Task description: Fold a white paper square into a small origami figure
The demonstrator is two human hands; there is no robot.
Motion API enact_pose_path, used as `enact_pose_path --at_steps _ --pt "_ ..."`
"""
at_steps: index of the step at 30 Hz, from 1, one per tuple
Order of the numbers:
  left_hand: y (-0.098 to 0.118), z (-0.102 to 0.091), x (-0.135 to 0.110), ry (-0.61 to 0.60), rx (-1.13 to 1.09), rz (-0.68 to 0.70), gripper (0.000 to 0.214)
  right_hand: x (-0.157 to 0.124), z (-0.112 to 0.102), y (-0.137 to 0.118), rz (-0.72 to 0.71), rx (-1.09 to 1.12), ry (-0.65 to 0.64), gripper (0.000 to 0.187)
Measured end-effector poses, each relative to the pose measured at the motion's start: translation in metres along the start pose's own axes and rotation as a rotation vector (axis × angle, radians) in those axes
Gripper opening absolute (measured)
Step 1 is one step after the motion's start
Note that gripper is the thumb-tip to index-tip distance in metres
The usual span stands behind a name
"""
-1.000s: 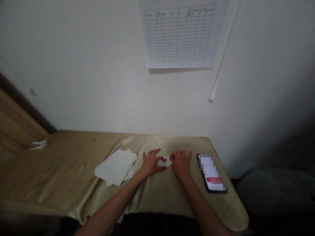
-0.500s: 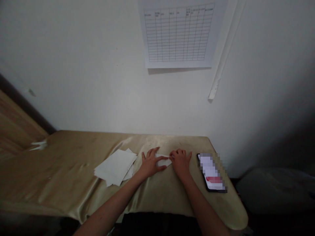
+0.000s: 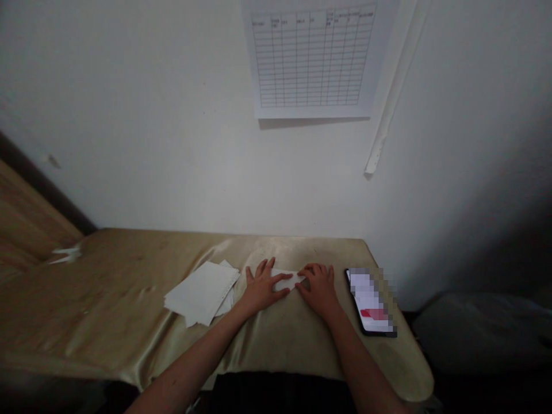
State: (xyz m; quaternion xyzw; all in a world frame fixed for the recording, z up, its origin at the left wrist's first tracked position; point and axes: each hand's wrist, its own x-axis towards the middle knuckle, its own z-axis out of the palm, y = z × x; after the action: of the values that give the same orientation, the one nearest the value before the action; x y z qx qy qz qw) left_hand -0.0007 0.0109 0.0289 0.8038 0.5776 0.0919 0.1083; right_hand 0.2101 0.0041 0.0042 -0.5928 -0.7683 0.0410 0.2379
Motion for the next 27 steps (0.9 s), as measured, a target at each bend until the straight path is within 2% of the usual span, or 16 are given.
enact_pose_path --at_steps 6,19,27 --pt "-0.002 -0.007 0.001 -0.086 0.006 -0.011 0.055 0.0 -0.002 -0.004 0.025 -0.003 0.003 0.031" --pt "0.002 -0.01 0.003 -0.058 0.011 -0.03 0.058 -0.003 -0.006 -0.026 0.034 -0.111 0.056 0.043" --pt "0.001 -0.007 0.004 -0.046 -0.01 -0.024 0.059 -0.002 -0.006 -0.03 0.05 -0.117 0.075 0.03"
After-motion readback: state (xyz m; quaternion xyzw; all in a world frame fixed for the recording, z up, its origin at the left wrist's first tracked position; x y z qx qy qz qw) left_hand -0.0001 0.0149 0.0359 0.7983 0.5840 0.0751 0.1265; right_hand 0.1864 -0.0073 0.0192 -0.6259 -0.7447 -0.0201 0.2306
